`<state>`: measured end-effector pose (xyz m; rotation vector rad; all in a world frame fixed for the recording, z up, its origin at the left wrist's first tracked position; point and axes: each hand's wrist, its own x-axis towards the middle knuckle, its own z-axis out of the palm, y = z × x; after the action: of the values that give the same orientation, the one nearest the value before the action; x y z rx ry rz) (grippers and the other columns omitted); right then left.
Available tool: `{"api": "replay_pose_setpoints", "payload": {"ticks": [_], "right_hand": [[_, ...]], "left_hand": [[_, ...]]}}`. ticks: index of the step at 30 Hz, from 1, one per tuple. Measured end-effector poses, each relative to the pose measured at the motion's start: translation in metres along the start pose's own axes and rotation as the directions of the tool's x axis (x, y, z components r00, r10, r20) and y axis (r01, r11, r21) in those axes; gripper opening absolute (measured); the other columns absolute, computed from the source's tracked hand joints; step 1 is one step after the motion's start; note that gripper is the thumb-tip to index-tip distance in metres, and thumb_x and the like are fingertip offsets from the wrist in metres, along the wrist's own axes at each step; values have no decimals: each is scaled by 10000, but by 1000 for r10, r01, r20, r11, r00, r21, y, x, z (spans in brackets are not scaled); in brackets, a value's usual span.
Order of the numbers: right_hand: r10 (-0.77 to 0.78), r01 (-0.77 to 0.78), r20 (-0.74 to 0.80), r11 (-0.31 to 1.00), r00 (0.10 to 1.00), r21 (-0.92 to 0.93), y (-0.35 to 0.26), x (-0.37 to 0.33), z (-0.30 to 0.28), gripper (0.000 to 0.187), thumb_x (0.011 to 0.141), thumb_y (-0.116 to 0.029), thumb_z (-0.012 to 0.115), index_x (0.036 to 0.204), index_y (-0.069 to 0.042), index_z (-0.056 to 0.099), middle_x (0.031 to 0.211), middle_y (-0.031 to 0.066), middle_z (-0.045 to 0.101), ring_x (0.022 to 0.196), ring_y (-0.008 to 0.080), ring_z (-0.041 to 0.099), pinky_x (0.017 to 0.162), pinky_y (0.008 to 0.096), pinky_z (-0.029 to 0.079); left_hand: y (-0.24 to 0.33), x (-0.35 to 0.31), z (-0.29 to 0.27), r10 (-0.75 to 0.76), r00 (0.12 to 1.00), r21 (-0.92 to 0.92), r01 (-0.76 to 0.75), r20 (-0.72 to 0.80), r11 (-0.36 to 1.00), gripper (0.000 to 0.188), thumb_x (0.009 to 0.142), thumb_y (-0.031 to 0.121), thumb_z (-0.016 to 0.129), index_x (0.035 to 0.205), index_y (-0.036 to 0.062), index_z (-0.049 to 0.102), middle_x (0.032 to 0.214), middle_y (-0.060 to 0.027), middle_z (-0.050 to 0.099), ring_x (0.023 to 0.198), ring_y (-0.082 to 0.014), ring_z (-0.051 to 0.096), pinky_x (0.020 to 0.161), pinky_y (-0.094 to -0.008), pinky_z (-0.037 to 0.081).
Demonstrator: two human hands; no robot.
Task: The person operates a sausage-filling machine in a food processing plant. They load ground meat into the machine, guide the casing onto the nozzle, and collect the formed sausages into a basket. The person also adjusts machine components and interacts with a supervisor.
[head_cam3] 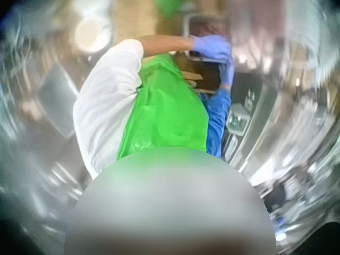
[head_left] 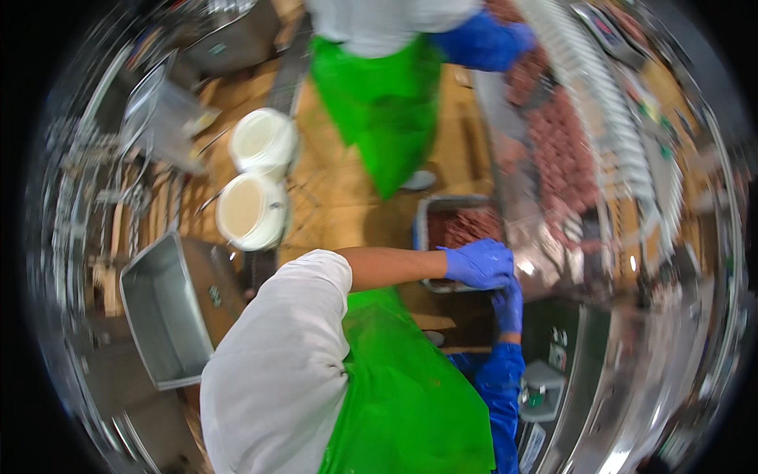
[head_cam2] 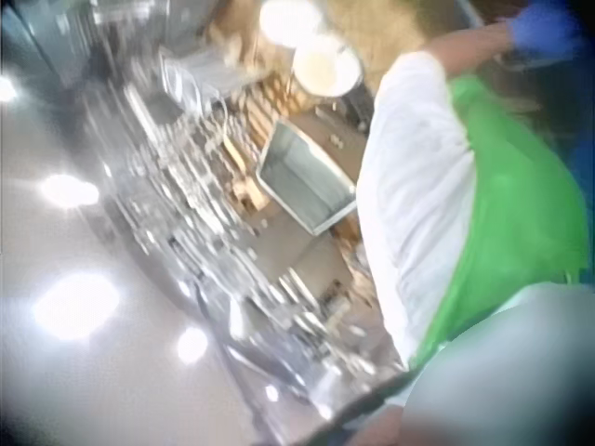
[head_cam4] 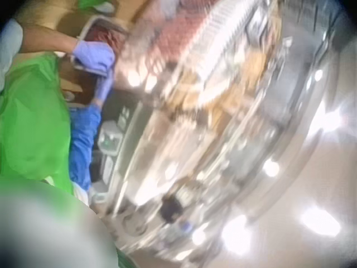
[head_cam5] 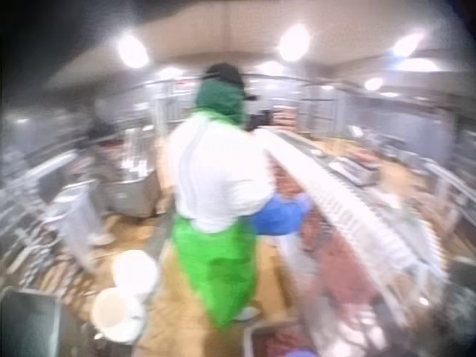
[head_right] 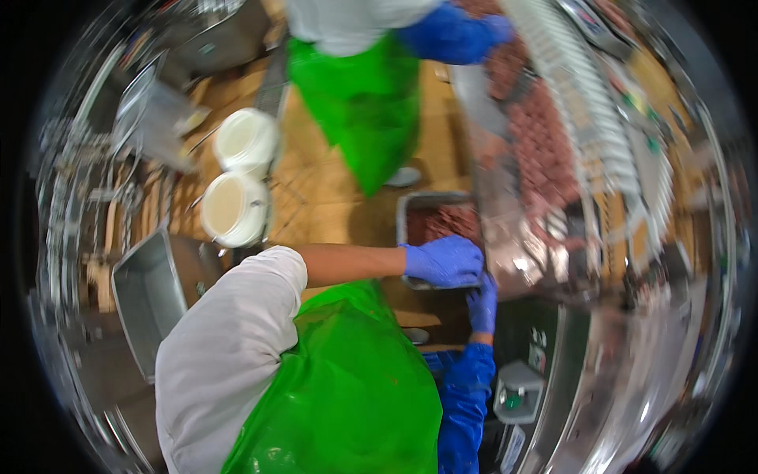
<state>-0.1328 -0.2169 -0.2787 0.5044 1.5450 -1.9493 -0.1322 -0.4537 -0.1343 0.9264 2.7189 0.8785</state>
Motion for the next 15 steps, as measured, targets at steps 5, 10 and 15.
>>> {"api": "replay_pose_setpoints", "payload": {"ticks": [5, 10, 15], "right_hand": [[370, -399, -161, 889, 915, -225, 52, 31, 17, 714, 882, -519, 579, 1468, -192, 336, 1455, 172, 362, 1215, 374, 441, 903, 476, 425], [270, -165, 310, 932, 912, -323, 84, 67, 142, 195, 928, -301, 571, 1037, -165, 657, 922, 35, 627, 822, 120, 597, 629, 312, 475], [117, 595, 673, 375, 730, -711, 122, 41, 364, 385, 916, -401, 544, 957, -48, 690, 980, 196, 680, 909, 383, 638, 816, 426, 503]], "left_hand": [[-125, -203, -19, -602, 745, -163, 581, -288, 797, 286, 887, 308, 524, 870, 57, 659, 922, -188, 634, 880, -380, 595, 801, -480, 478], [-226, -430, 23, -816, 175, -448, 763, -551, 466, 168, 834, 173, 607, 906, 22, 624, 869, -144, 638, 832, -300, 618, 757, -415, 483], [-291, -585, 21, -684, -4, -354, 857, -730, 374, 164, 825, 61, 520, 941, -13, 609, 898, -208, 631, 854, -366, 600, 810, -446, 466]]}}
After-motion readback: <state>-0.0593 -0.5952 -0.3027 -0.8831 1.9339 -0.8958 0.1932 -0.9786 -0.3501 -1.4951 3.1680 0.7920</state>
